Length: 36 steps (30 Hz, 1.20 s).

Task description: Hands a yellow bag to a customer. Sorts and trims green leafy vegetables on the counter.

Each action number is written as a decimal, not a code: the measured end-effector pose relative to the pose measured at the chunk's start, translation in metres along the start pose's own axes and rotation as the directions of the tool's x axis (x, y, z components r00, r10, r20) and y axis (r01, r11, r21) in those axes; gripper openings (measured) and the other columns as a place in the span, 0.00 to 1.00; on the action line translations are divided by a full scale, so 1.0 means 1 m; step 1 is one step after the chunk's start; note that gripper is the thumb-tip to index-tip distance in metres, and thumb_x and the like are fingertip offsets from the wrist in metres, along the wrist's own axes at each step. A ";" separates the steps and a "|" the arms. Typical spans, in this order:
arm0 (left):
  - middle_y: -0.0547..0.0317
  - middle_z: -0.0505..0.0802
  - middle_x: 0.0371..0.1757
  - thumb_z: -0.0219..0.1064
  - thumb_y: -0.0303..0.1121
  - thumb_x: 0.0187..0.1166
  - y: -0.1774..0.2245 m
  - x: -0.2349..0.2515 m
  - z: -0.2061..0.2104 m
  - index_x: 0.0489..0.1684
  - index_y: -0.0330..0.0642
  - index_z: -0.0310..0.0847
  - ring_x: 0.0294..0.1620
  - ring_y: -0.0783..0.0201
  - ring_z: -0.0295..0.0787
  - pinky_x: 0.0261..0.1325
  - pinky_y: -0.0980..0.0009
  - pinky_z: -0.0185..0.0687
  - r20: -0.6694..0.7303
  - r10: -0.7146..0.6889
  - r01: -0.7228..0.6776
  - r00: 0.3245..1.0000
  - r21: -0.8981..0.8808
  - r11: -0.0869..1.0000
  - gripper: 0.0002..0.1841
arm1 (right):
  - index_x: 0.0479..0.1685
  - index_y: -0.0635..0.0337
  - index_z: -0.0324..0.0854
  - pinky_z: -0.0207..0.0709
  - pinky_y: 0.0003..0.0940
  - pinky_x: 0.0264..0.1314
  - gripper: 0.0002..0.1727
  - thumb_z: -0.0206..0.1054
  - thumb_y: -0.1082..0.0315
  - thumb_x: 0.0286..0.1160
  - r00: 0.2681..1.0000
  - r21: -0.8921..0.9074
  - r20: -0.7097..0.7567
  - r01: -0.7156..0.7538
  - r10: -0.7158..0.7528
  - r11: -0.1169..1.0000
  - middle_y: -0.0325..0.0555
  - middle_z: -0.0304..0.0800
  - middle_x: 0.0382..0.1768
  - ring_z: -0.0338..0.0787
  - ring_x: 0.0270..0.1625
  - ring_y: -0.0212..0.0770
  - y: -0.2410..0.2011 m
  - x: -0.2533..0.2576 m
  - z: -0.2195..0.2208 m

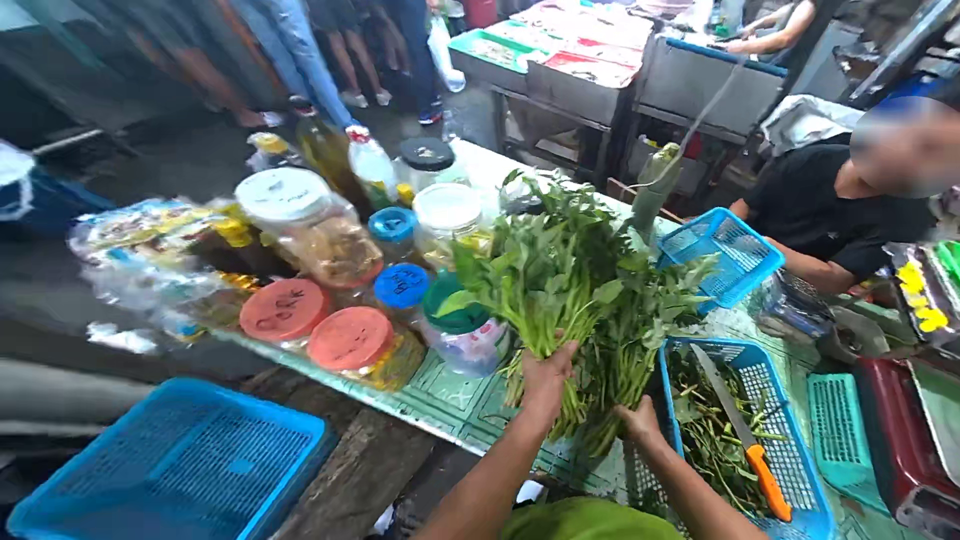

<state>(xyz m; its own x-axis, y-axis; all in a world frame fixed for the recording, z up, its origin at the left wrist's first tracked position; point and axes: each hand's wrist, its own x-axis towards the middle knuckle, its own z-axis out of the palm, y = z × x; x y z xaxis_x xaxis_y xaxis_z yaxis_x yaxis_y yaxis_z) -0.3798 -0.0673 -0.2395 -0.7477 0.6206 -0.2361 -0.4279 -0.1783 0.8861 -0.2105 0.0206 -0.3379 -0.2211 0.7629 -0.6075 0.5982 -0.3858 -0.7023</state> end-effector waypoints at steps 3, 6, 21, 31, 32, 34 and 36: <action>0.52 0.90 0.37 0.77 0.28 0.74 -0.009 -0.006 -0.003 0.63 0.31 0.76 0.25 0.65 0.84 0.32 0.68 0.86 0.090 -0.225 0.193 0.970 0.270 0.943 0.22 | 0.82 0.66 0.60 0.88 0.61 0.52 0.38 0.74 0.68 0.75 0.999 0.078 0.000 0.032 -0.033 0.996 0.70 0.83 0.63 0.91 0.54 0.63 0.003 -0.005 -0.009; 0.43 0.92 0.54 0.78 0.39 0.74 -0.041 -0.010 0.002 0.70 0.33 0.77 0.49 0.53 0.93 0.56 0.54 0.90 0.225 -0.407 0.200 0.885 0.605 0.771 0.28 | 0.81 0.65 0.61 0.89 0.54 0.45 0.29 0.64 0.67 0.85 0.995 0.187 0.038 0.078 -0.087 0.979 0.66 0.86 0.57 0.92 0.48 0.56 0.000 -0.015 -0.015; 0.31 0.90 0.57 0.79 0.40 0.73 -0.065 0.002 0.026 0.55 0.17 0.83 0.62 0.43 0.86 0.67 0.43 0.77 0.422 -0.524 0.031 0.740 0.757 0.653 0.28 | 0.59 0.51 0.73 0.87 0.37 0.55 0.20 0.38 0.52 0.95 0.886 0.304 0.405 0.103 -0.226 0.947 0.32 0.89 0.42 0.91 0.47 0.30 -0.018 -0.013 -0.051; 0.47 0.93 0.49 0.78 0.28 0.66 -0.026 -0.006 0.029 0.62 0.32 0.79 0.43 0.57 0.92 0.49 0.57 0.89 0.259 -0.566 0.265 0.782 0.685 0.679 0.24 | 0.68 0.68 0.77 0.91 0.46 0.53 0.19 0.50 0.64 0.92 0.872 0.484 0.407 0.045 -0.271 0.874 0.57 0.94 0.51 0.95 0.50 0.47 -0.017 -0.013 -0.066; 0.50 0.92 0.46 0.76 0.26 0.67 -0.021 -0.004 0.030 0.65 0.34 0.76 0.39 0.60 0.90 0.44 0.61 0.87 0.248 -0.580 0.301 0.776 0.663 0.686 0.25 | 0.66 0.67 0.77 0.91 0.45 0.50 0.18 0.50 0.66 0.91 0.874 0.528 0.415 -0.005 -0.253 0.849 0.57 0.94 0.50 0.95 0.48 0.47 -0.018 -0.012 -0.070; 0.53 0.91 0.42 0.75 0.24 0.70 -0.006 -0.005 0.030 0.69 0.36 0.72 0.33 0.63 0.87 0.38 0.66 0.86 0.272 -0.535 0.306 0.800 0.583 0.753 0.26 | 0.58 0.66 0.77 0.90 0.40 0.41 0.14 0.49 0.67 0.91 0.893 0.557 0.397 -0.049 -0.214 0.829 0.53 0.93 0.41 0.94 0.39 0.43 -0.016 -0.014 -0.076; 0.55 0.91 0.38 0.72 0.23 0.74 0.012 -0.010 0.027 0.69 0.37 0.71 0.30 0.66 0.88 0.38 0.69 0.88 0.353 -0.400 0.241 0.846 0.417 0.876 0.24 | 0.56 0.64 0.76 0.89 0.35 0.35 0.12 0.51 0.66 0.91 0.910 0.562 0.371 -0.060 -0.186 0.825 0.49 0.92 0.35 0.92 0.33 0.39 -0.014 -0.016 -0.082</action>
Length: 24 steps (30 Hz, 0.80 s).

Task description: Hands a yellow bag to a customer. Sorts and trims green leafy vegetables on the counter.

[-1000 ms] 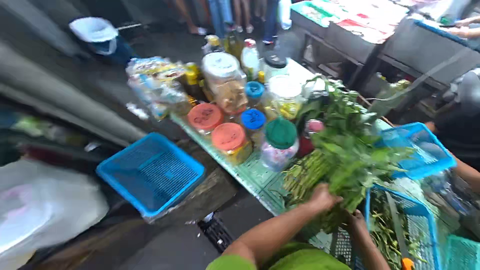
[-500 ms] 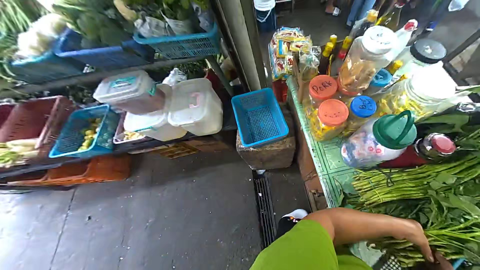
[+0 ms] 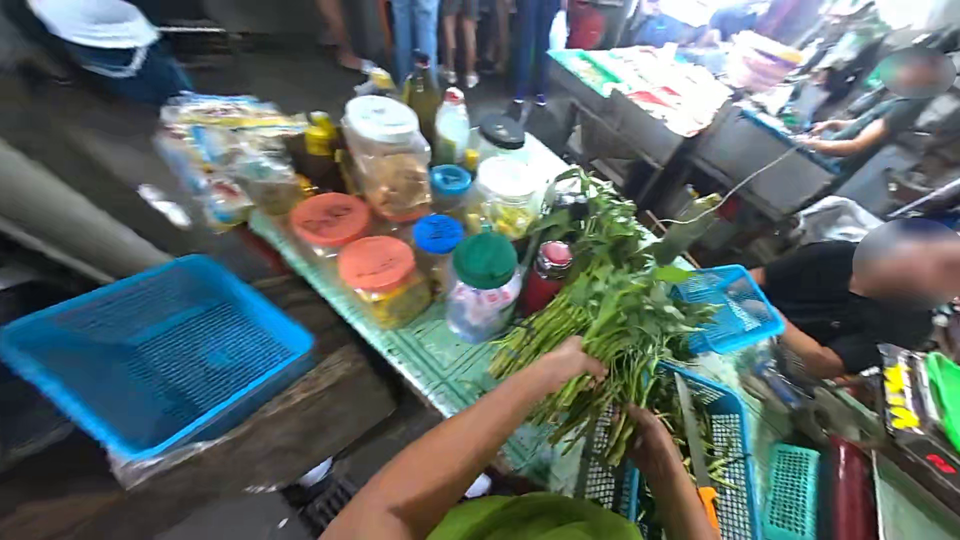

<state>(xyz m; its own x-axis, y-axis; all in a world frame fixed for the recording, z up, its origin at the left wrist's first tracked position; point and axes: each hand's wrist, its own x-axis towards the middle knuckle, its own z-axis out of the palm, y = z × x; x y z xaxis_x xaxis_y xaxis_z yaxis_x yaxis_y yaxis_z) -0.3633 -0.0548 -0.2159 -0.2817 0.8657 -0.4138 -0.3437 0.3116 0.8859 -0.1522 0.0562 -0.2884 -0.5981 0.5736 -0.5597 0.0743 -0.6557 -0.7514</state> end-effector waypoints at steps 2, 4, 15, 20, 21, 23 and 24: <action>0.52 0.93 0.38 0.70 0.21 0.75 0.006 -0.006 -0.002 0.67 0.34 0.72 0.33 0.61 0.92 0.43 0.66 0.92 -0.007 0.159 -0.158 0.987 -0.173 0.972 0.21 | 0.60 0.63 0.73 0.89 0.35 0.33 0.11 0.52 0.66 0.91 0.999 0.028 -0.038 -0.014 0.015 1.000 0.48 0.91 0.36 0.92 0.33 0.39 0.004 0.000 -0.007; 0.50 0.93 0.38 0.71 0.21 0.74 0.003 -0.005 0.004 0.64 0.33 0.75 0.31 0.60 0.91 0.40 0.66 0.91 -0.062 0.182 -0.191 0.981 -0.242 0.951 0.19 | 0.67 0.62 0.68 0.89 0.35 0.35 0.14 0.54 0.67 0.91 0.998 0.030 -0.067 -0.006 0.008 1.000 0.49 0.91 0.39 0.92 0.35 0.39 0.007 -0.003 -0.008; 0.35 0.83 0.72 0.86 0.43 0.63 -0.088 0.020 0.072 0.82 0.30 0.63 0.74 0.46 0.81 0.75 0.47 0.78 -0.066 -0.225 0.219 0.972 -0.090 0.972 0.48 | 0.82 0.68 0.61 0.84 0.41 0.66 0.36 0.71 0.73 0.73 0.938 -0.411 -0.055 0.292 -0.343 0.864 0.60 0.83 0.64 0.88 0.62 0.43 0.013 -0.030 0.012; 0.39 0.89 0.61 0.87 0.30 0.57 -0.096 0.038 0.057 0.77 0.32 0.68 0.61 0.49 0.89 0.64 0.50 0.86 0.033 -0.289 0.291 0.957 -0.113 0.950 0.43 | 0.75 0.65 0.73 0.87 0.37 0.54 0.30 0.65 0.75 0.67 0.980 -0.343 0.036 0.194 -0.194 0.919 0.51 0.89 0.60 0.90 0.53 0.39 -0.005 -0.034 -0.015; 0.40 0.91 0.57 0.85 0.27 0.57 -0.096 0.040 0.052 0.73 0.32 0.71 0.56 0.49 0.91 0.60 0.51 0.88 0.056 -0.287 0.291 0.956 -0.124 0.949 0.39 | 0.72 0.64 0.75 0.86 0.36 0.47 0.26 0.62 0.75 0.70 0.983 -0.328 -0.008 0.170 -0.183 0.929 0.50 0.90 0.56 0.90 0.45 0.38 -0.008 -0.034 -0.019; 0.42 0.92 0.53 0.81 0.24 0.59 -0.092 0.043 0.041 0.68 0.32 0.75 0.52 0.50 0.92 0.57 0.51 0.89 0.075 -0.289 0.296 0.954 -0.108 0.949 0.33 | 0.73 0.65 0.74 0.85 0.37 0.37 0.23 0.57 0.76 0.78 0.982 -0.299 -0.102 0.124 -0.160 0.946 0.52 0.88 0.47 0.87 0.34 0.40 -0.014 -0.033 -0.026; 0.43 0.93 0.51 0.79 0.22 0.60 -0.086 0.042 0.035 0.65 0.32 0.77 0.50 0.51 0.93 0.55 0.52 0.89 0.085 -0.280 0.287 0.956 -0.098 0.953 0.29 | 0.75 0.65 0.72 0.85 0.36 0.32 0.22 0.55 0.76 0.82 0.978 -0.280 -0.145 0.103 -0.148 0.955 0.51 0.88 0.43 0.86 0.29 0.40 -0.018 -0.035 -0.028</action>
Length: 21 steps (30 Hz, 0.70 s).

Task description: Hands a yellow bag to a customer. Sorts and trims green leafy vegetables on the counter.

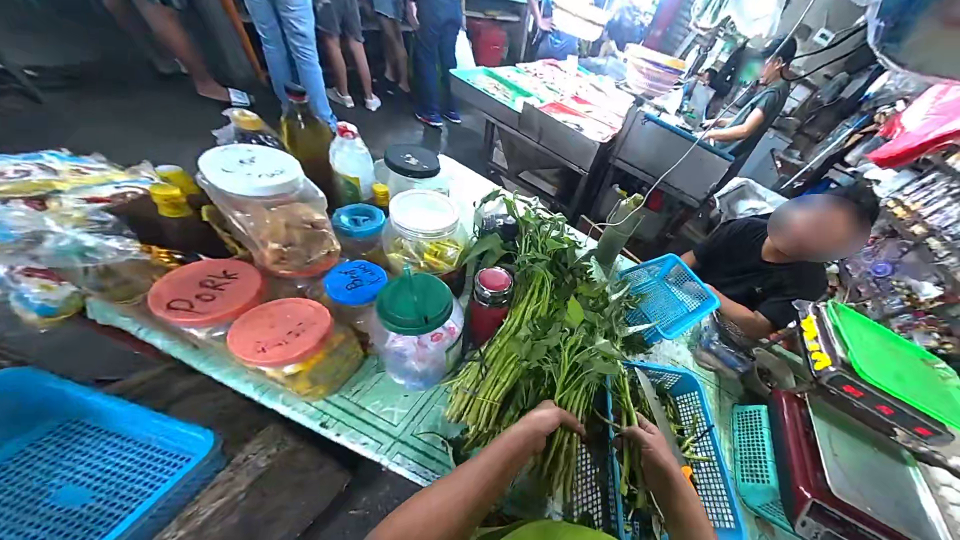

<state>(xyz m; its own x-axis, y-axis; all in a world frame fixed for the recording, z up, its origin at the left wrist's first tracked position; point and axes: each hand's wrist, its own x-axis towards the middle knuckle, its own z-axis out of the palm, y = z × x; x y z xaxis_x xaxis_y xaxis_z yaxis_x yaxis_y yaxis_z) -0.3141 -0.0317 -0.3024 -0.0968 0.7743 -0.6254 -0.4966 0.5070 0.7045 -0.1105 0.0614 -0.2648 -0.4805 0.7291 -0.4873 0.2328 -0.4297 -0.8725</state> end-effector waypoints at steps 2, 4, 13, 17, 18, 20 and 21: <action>0.47 0.95 0.44 0.72 0.19 0.65 0.017 -0.015 -0.008 0.55 0.33 0.81 0.43 0.54 0.95 0.48 0.58 0.91 0.053 0.062 -0.062 0.997 0.004 0.998 0.18 | 0.78 0.63 0.68 0.78 0.30 0.24 0.22 0.51 0.75 0.86 0.999 0.046 -0.052 -0.015 0.017 0.999 0.48 0.86 0.36 0.81 0.22 0.35 -0.005 -0.004 -0.007; 0.48 0.95 0.41 0.67 0.17 0.68 0.038 -0.038 -0.015 0.51 0.33 0.81 0.40 0.54 0.94 0.47 0.59 0.91 0.135 0.163 -0.156 0.977 -0.058 0.986 0.13 | 0.79 0.62 0.66 0.70 0.25 0.17 0.24 0.48 0.75 0.85 0.996 0.100 -0.089 0.035 -0.026 0.994 0.42 0.81 0.27 0.74 0.17 0.30 -0.007 -0.011 -0.019; 0.57 0.89 0.35 0.67 0.22 0.71 0.050 -0.032 -0.017 0.67 0.36 0.79 0.34 0.63 0.88 0.45 0.65 0.89 0.017 0.577 -0.539 0.817 -0.332 0.774 0.22 | 0.78 0.65 0.64 0.86 0.32 0.35 0.25 0.55 0.73 0.83 0.928 0.001 -0.149 0.347 -0.343 0.938 0.50 0.91 0.51 0.90 0.33 0.38 -0.016 -0.046 -0.052; 0.56 0.90 0.31 0.68 0.23 0.72 0.031 -0.032 0.010 0.54 0.38 0.80 0.32 0.62 0.88 0.43 0.64 0.88 -0.016 0.431 -0.417 0.902 -0.284 0.863 0.13 | 0.76 0.66 0.62 0.83 0.29 0.30 0.24 0.55 0.78 0.79 0.874 -0.166 -0.198 0.416 -0.444 0.894 0.49 0.94 0.50 0.87 0.26 0.35 -0.029 -0.053 -0.043; 0.56 0.91 0.32 0.68 0.22 0.72 0.026 -0.033 0.020 0.52 0.38 0.80 0.33 0.62 0.89 0.43 0.65 0.88 -0.009 0.389 -0.377 0.921 -0.273 0.885 0.12 | 0.75 0.67 0.63 0.80 0.27 0.27 0.24 0.57 0.77 0.80 0.847 -0.229 -0.226 0.434 -0.481 0.872 0.47 0.93 0.48 0.85 0.25 0.33 -0.029 -0.053 -0.039; 0.55 0.91 0.35 0.69 0.21 0.74 0.018 -0.032 0.039 0.52 0.37 0.81 0.34 0.62 0.89 0.43 0.65 0.88 0.038 0.335 -0.314 0.941 -0.264 0.912 0.11 | 0.74 0.67 0.69 0.81 0.28 0.33 0.23 0.60 0.71 0.80 0.782 -0.369 -0.276 0.452 -0.560 0.812 0.46 0.89 0.46 0.85 0.32 0.32 -0.027 -0.052 -0.028; 0.55 0.91 0.35 0.69 0.21 0.74 0.014 -0.031 0.048 0.52 0.36 0.81 0.35 0.62 0.89 0.44 0.65 0.89 0.063 0.321 -0.294 0.945 -0.269 0.917 0.11 | 0.73 0.66 0.72 0.83 0.30 0.43 0.23 0.61 0.67 0.82 0.754 -0.413 -0.284 0.461 -0.592 0.785 0.47 0.88 0.48 0.87 0.39 0.33 -0.026 -0.052 -0.021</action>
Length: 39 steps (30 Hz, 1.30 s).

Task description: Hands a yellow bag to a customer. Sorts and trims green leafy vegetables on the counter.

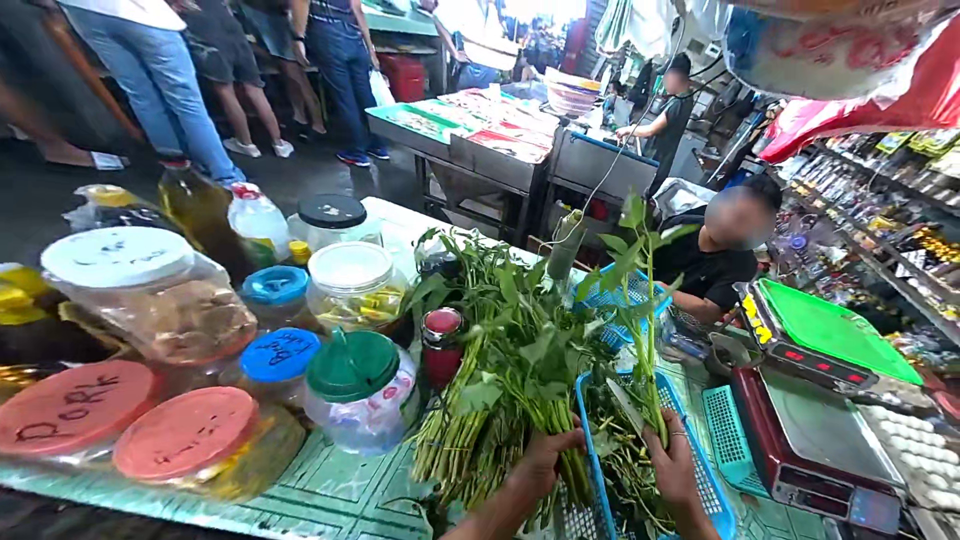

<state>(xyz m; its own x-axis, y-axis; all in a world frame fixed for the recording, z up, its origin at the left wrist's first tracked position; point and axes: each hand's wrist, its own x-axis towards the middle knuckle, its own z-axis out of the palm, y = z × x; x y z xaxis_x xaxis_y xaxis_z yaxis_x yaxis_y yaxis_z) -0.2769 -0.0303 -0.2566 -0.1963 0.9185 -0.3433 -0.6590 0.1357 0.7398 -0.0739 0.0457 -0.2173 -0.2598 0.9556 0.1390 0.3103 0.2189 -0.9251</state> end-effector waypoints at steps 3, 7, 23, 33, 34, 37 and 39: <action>0.54 0.93 0.40 0.70 0.25 0.78 -0.015 0.001 0.020 0.56 0.37 0.81 0.39 0.61 0.91 0.47 0.64 0.89 0.043 -0.059 0.060 0.997 -0.015 0.998 0.11 | 0.70 0.66 0.77 0.83 0.35 0.50 0.23 0.53 0.58 0.87 0.991 -0.055 -0.068 0.109 -0.112 0.993 0.48 0.88 0.47 0.87 0.43 0.34 0.004 -0.006 0.024; 0.49 0.92 0.51 0.63 0.33 0.87 -0.022 0.000 0.041 0.70 0.37 0.73 0.50 0.59 0.91 0.57 0.59 0.88 0.020 -0.119 0.120 0.993 -0.104 0.987 0.17 | 0.67 0.64 0.83 0.86 0.51 0.59 0.26 0.46 0.56 0.89 0.972 -0.272 -0.062 0.204 -0.228 0.941 0.52 0.94 0.54 0.93 0.55 0.43 0.006 -0.019 0.049; 0.45 0.94 0.51 0.53 0.26 0.87 0.010 0.035 0.040 0.61 0.35 0.77 0.45 0.54 0.95 0.55 0.57 0.90 0.009 0.018 -0.013 1.000 -0.409 0.913 0.12 | 0.60 0.67 0.83 0.80 0.17 0.44 0.16 0.55 0.68 0.85 0.835 -0.229 -0.261 0.433 -0.483 0.872 0.43 0.88 0.43 0.84 0.38 0.22 -0.044 0.002 -0.007; 0.40 0.92 0.65 0.76 0.37 0.66 0.002 0.037 0.041 0.62 0.33 0.87 0.69 0.47 0.88 0.75 0.53 0.81 0.442 0.212 -0.003 0.872 -0.427 0.904 0.25 | 0.65 0.52 0.90 0.88 0.50 0.54 0.20 0.56 0.65 0.85 0.915 -0.464 0.065 0.382 -0.399 0.800 0.47 0.93 0.47 0.93 0.50 0.46 -0.001 -0.016 0.011; 0.40 0.93 0.61 0.78 0.37 0.64 0.002 0.037 0.039 0.56 0.34 0.89 0.65 0.46 0.90 0.73 0.51 0.82 0.439 0.202 0.004 0.876 -0.425 0.905 0.23 | 0.66 0.52 0.89 0.87 0.50 0.55 0.19 0.56 0.64 0.86 0.927 -0.439 0.095 0.367 -0.364 0.820 0.47 0.93 0.47 0.92 0.51 0.45 -0.003 -0.015 0.009; 0.49 0.95 0.46 0.81 0.34 0.60 0.004 0.040 0.037 0.48 0.41 0.88 0.53 0.50 0.93 0.69 0.49 0.83 0.475 0.218 0.028 0.853 -0.457 0.889 0.18 | 0.64 0.51 0.89 0.87 0.46 0.60 0.17 0.59 0.65 0.85 0.942 -0.367 0.181 0.331 -0.282 0.869 0.44 0.93 0.52 0.92 0.55 0.40 -0.008 -0.011 0.002; 0.56 0.93 0.41 0.81 0.32 0.60 0.007 0.044 0.035 0.64 0.44 0.79 0.46 0.56 0.93 0.64 0.53 0.86 0.511 0.257 0.011 0.820 -0.463 0.886 0.28 | 0.67 0.54 0.88 0.83 0.42 0.71 0.18 0.60 0.69 0.84 0.936 -0.281 0.284 0.288 -0.208 0.915 0.44 0.93 0.60 0.91 0.64 0.37 -0.014 -0.006 -0.005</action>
<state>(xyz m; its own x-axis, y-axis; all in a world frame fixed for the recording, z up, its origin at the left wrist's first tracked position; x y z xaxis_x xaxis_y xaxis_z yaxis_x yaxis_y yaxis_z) -0.2650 0.0244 -0.2461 0.0408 0.9781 0.2041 -0.9227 -0.0415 0.3834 -0.0717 0.0378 -0.2035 -0.5677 0.7928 0.2216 0.4662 0.5315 -0.7072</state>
